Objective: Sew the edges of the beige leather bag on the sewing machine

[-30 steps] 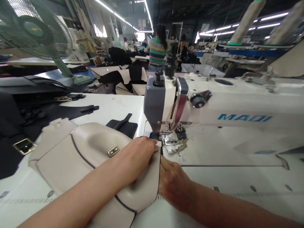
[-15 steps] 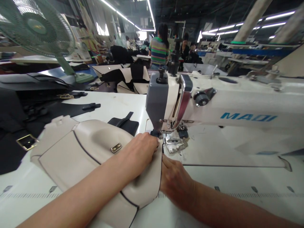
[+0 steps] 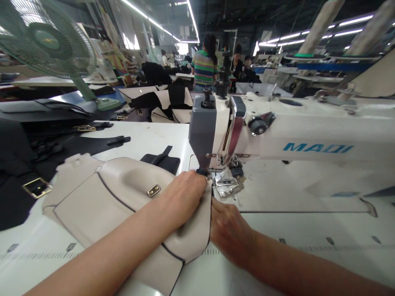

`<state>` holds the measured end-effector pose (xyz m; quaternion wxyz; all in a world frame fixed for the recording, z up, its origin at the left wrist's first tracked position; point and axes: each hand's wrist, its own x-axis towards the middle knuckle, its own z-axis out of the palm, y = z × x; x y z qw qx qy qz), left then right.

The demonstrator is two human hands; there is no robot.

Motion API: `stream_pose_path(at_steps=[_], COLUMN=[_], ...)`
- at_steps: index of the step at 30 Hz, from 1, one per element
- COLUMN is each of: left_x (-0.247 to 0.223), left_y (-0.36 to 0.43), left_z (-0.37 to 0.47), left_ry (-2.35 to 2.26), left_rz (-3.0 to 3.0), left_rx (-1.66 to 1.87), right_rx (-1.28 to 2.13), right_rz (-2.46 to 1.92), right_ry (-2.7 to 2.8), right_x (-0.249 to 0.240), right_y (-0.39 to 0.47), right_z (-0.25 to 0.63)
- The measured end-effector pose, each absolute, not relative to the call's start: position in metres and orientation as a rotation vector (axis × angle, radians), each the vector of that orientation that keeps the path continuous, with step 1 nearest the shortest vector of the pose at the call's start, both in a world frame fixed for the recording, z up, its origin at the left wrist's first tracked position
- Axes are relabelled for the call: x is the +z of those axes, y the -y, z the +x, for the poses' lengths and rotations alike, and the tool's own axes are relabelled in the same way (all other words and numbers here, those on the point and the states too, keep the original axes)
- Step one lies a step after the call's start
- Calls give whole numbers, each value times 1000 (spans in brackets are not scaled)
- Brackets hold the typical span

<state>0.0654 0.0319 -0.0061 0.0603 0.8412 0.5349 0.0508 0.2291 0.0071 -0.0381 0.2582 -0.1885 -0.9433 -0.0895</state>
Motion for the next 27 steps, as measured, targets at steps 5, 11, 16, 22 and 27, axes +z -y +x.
stream_pose_path(at_steps=[5,11,16,22,27], left_x=[-10,-9,-8,-7,-4], left_y=[-30,-33,-35,-36,-35], left_z=[65,67,67,71,74], left_ry=[-1595,-1649,-1708,-1773,-1793], left_rz=[2558,2588,2565,2526,2502], left_rx=[228,246,279,330,348], right_rx=[-228,-220,-221,-187,-166], right_rz=[-530,-581,-595,-615,-645], right_ry=[2609,2652,2665,2620,2638], right_x=[-35,-32,-32,-33,-38], right_y=[-6,-9,-8,-8,-8], right_z=[230,230,229,228,229])
